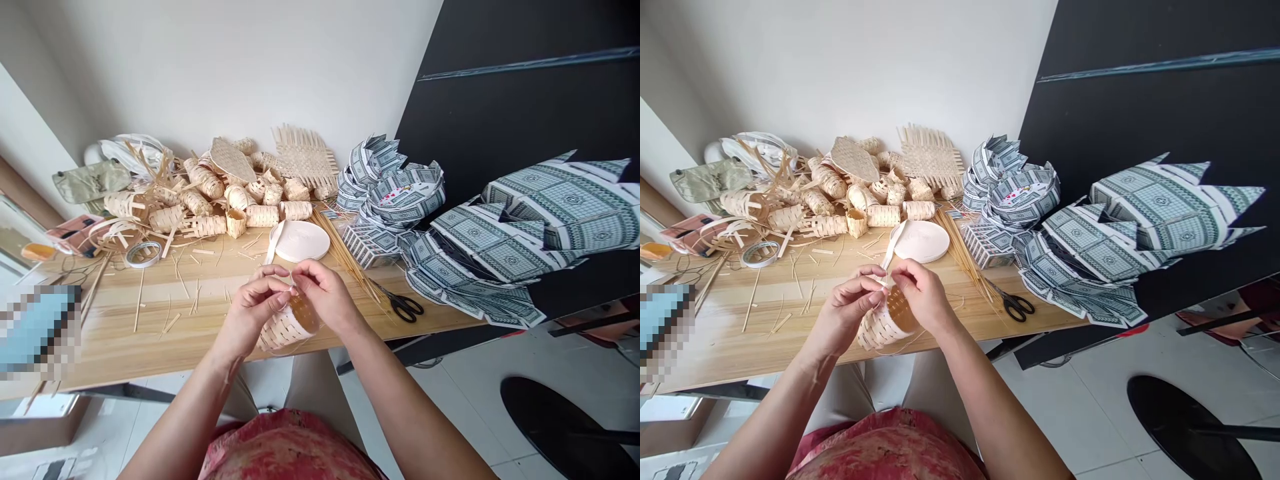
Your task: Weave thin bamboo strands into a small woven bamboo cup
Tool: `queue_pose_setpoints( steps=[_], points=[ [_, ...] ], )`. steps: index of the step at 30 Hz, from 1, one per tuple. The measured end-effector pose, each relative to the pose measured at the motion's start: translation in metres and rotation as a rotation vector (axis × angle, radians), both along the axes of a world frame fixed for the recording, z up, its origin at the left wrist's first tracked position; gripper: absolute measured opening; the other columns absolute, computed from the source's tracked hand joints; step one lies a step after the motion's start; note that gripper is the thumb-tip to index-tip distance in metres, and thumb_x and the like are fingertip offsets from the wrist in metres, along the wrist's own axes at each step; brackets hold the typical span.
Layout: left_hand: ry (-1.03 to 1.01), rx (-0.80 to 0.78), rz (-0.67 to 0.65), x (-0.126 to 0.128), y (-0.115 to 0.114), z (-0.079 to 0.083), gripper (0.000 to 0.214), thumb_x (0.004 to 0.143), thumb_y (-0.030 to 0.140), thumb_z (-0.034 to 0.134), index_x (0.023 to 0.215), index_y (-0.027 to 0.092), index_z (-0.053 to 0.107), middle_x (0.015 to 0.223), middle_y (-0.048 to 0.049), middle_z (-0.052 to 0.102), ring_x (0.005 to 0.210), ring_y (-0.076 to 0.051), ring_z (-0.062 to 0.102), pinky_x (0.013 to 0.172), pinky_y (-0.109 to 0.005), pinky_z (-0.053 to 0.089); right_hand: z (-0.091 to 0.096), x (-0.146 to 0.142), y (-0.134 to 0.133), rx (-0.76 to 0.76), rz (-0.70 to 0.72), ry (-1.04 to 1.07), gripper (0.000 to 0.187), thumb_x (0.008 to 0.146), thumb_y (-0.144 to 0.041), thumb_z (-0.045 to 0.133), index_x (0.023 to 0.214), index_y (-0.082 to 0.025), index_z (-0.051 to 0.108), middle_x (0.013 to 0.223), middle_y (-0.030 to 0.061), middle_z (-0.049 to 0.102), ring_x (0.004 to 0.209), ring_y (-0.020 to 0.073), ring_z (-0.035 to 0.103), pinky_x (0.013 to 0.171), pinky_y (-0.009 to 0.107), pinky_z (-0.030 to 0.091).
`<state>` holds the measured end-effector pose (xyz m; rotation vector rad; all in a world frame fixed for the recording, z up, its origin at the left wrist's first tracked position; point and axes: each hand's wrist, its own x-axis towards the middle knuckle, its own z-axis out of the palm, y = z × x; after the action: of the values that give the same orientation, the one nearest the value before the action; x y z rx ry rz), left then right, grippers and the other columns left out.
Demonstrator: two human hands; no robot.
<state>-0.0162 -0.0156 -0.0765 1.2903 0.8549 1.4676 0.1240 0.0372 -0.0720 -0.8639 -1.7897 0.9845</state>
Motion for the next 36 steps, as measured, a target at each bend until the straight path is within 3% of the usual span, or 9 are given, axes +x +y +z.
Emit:
queue_pose_setpoints(
  steps=[3,6,9,11,15,20,30,36],
  points=[
    [-0.084,-0.064,-0.04,0.003,0.0,-0.001,0.009,0.077,0.027,0.066,0.075,0.018,0.068,0.086,-0.003,0.06,0.067,-0.009,0.052,0.064,-0.022,0.041,-0.012,-0.007,0.003,-0.109,0.066,-0.003,0.011,0.08,-0.025,0.048,0.074,-0.018,0.054,0.069,-0.0016,0.057,0.066,0.0126,0.053,0.063,0.024,0.042],
    [-0.015,-0.042,0.036,0.004,-0.001,0.0,0.012,0.078,0.029,0.064,0.079,0.018,0.068,0.07,-0.0011,0.06,0.064,-0.011,0.052,0.063,-0.022,0.042,-0.01,-0.005,0.001,-0.059,-0.005,-0.032,0.009,0.076,-0.02,0.05,0.079,-0.018,0.058,0.079,0.0005,0.06,0.067,0.013,0.055,0.062,0.024,0.044],
    [0.184,0.077,0.225,0.004,0.0,0.0,0.012,0.079,0.028,0.062,0.077,0.017,0.066,0.074,-0.002,0.063,0.07,-0.013,0.055,0.066,-0.023,0.043,0.005,0.003,-0.01,0.191,-0.253,-0.065,0.014,0.078,-0.016,0.051,0.089,-0.02,0.06,0.092,0.0044,0.062,0.069,0.0138,0.058,0.061,0.026,0.047],
    [0.312,0.173,0.315,0.004,0.001,-0.001,0.01,0.081,0.023,0.059,0.077,0.018,0.065,0.074,-0.0019,0.063,0.069,-0.013,0.056,0.067,-0.023,0.044,0.015,0.007,-0.022,0.405,-0.337,-0.128,0.012,0.083,-0.016,0.05,0.085,-0.02,0.061,0.086,0.0045,0.065,0.072,0.0149,0.06,0.063,0.026,0.048],
    [0.525,0.341,0.417,0.005,0.002,-0.002,0.009,0.083,0.016,0.054,0.081,0.017,0.063,0.079,-0.0033,0.065,0.075,-0.013,0.059,0.07,-0.023,0.045,0.021,0.005,-0.039,0.664,-0.307,-0.263,0.014,0.087,-0.013,0.048,0.086,-0.019,0.061,0.082,0.0048,0.069,0.075,0.0159,0.064,0.07,0.026,0.05],
    [0.689,0.416,0.482,0.007,0.0,0.001,0.012,0.084,0.012,0.051,0.08,0.017,0.062,0.076,-0.003,0.063,0.071,-0.012,0.059,0.065,-0.021,0.046,0.011,0.0,-0.036,0.757,-0.343,-0.344,0.018,0.089,-0.012,0.045,0.086,-0.016,0.063,0.08,0.0066,0.071,0.071,0.017,0.065,0.067,0.026,0.05],
    [0.705,0.357,0.452,0.009,-0.004,0.004,0.015,0.083,0.012,0.049,0.077,0.017,0.061,0.077,-0.0035,0.063,0.071,-0.013,0.059,0.065,-0.023,0.046,0.008,-0.003,-0.034,0.757,-0.354,-0.438,0.028,0.087,-0.01,0.039,0.072,-0.018,0.062,0.072,0.0072,0.069,0.063,0.0164,0.062,0.058,0.027,0.044],
    [0.581,0.31,0.334,0.004,-0.005,0.006,0.015,0.083,0.016,0.051,0.075,0.017,0.064,0.078,-0.0044,0.062,0.073,-0.014,0.058,0.066,-0.024,0.045,0.014,0.004,-0.029,0.337,-0.355,-0.181,0.013,0.075,-0.013,0.05,0.067,-0.02,0.057,0.063,0.0007,0.065,0.056,0.0139,0.059,0.056,0.024,0.044]
  ],
)
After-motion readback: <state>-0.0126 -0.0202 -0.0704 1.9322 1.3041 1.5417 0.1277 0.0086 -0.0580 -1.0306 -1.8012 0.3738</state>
